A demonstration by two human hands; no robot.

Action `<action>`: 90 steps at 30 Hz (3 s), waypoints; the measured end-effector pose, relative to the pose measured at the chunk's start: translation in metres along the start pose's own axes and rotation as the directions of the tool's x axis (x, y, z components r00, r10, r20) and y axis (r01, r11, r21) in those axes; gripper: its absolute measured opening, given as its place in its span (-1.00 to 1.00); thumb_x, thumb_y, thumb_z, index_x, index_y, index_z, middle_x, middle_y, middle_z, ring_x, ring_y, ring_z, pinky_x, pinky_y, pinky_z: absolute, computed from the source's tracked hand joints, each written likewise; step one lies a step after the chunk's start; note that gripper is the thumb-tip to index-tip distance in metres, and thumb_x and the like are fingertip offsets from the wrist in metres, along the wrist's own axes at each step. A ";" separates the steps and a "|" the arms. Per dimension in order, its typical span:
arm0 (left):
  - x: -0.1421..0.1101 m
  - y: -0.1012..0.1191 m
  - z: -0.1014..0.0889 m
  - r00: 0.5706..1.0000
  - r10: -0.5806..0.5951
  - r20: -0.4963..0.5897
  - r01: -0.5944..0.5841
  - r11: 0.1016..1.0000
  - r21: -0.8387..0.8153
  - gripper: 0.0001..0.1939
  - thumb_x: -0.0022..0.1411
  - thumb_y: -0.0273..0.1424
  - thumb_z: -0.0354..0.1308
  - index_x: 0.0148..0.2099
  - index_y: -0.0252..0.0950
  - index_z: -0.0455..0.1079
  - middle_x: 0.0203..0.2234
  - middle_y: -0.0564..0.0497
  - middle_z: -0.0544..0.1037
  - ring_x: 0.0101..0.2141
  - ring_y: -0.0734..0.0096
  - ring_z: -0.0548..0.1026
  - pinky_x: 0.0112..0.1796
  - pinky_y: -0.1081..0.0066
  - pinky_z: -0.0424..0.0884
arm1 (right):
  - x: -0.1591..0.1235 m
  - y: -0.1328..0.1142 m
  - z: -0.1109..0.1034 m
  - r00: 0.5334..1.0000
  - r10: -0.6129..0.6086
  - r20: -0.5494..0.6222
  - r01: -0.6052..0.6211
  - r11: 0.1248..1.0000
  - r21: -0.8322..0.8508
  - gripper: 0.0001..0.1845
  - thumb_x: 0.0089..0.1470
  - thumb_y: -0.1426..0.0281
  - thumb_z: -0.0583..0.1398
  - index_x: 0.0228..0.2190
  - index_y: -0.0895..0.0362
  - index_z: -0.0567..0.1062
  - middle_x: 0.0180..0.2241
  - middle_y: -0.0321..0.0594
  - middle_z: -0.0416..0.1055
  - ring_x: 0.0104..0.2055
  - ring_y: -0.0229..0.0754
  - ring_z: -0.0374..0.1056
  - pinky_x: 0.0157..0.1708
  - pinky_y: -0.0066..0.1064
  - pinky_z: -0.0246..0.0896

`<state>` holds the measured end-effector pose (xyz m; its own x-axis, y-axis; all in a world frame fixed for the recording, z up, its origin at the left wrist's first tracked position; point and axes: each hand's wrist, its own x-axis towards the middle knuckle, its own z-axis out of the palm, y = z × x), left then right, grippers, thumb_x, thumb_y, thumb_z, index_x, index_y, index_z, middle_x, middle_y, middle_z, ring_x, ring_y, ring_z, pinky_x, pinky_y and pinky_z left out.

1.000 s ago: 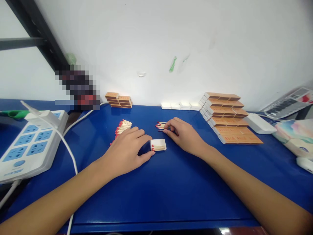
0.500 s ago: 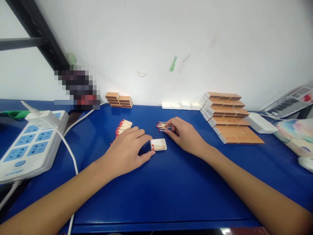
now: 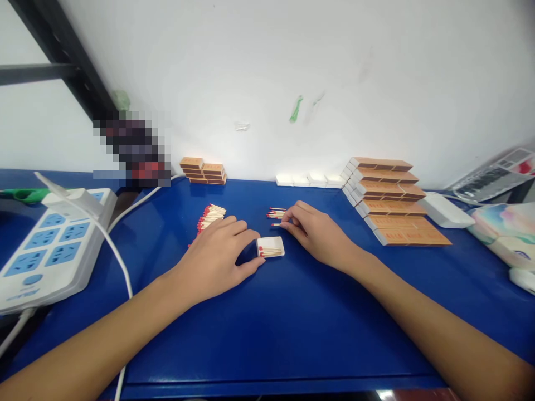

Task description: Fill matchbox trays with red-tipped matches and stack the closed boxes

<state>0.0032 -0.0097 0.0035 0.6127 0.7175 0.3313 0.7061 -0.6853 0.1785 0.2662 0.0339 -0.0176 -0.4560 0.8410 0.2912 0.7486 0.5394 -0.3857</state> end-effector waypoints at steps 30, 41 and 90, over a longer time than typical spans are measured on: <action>0.001 -0.001 0.000 1.000 -0.014 -0.020 0.014 1.000 0.018 -0.76 0.39 -0.23 0.29 -0.01 -0.25 0.57 -0.34 -0.02 0.55 -0.26 0.19 0.48 -0.20 0.22 0.43 | -0.004 0.014 -0.001 0.998 0.002 -0.063 -0.004 0.999 -0.035 -0.80 0.39 0.32 0.15 -0.13 0.09 0.57 -0.28 -0.18 0.39 -0.37 -0.18 0.29 -0.33 -0.31 0.20; 0.001 0.000 0.000 1.000 -0.008 -0.026 0.008 1.000 0.006 -0.75 0.38 -0.24 0.31 -0.01 -0.28 0.58 -0.34 -0.02 0.54 -0.25 0.18 0.47 -0.19 0.20 0.42 | -0.003 0.011 0.000 0.999 -0.011 -0.033 0.010 1.000 -0.010 -0.73 0.40 0.34 0.15 0.00 0.05 0.61 -0.29 -0.21 0.35 -0.37 -0.19 0.28 -0.33 -0.32 0.20; 0.000 0.000 0.001 1.000 -0.023 -0.013 0.023 1.000 -0.016 -0.74 0.38 -0.24 0.31 0.01 -0.28 0.58 -0.34 0.00 0.52 -0.25 0.20 0.47 -0.23 0.21 0.41 | -0.004 0.005 -0.017 0.994 -0.005 -0.113 0.012 0.999 0.053 -0.86 0.40 0.32 0.20 -0.24 0.09 0.50 -0.32 -0.25 0.35 -0.40 -0.22 0.24 -0.36 -0.35 0.13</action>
<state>0.0033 -0.0096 0.0029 0.5914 0.7316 0.3391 0.7141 -0.6705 0.2011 0.2804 0.0322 -0.0058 -0.4027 0.8279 0.3903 0.7165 0.5505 -0.4284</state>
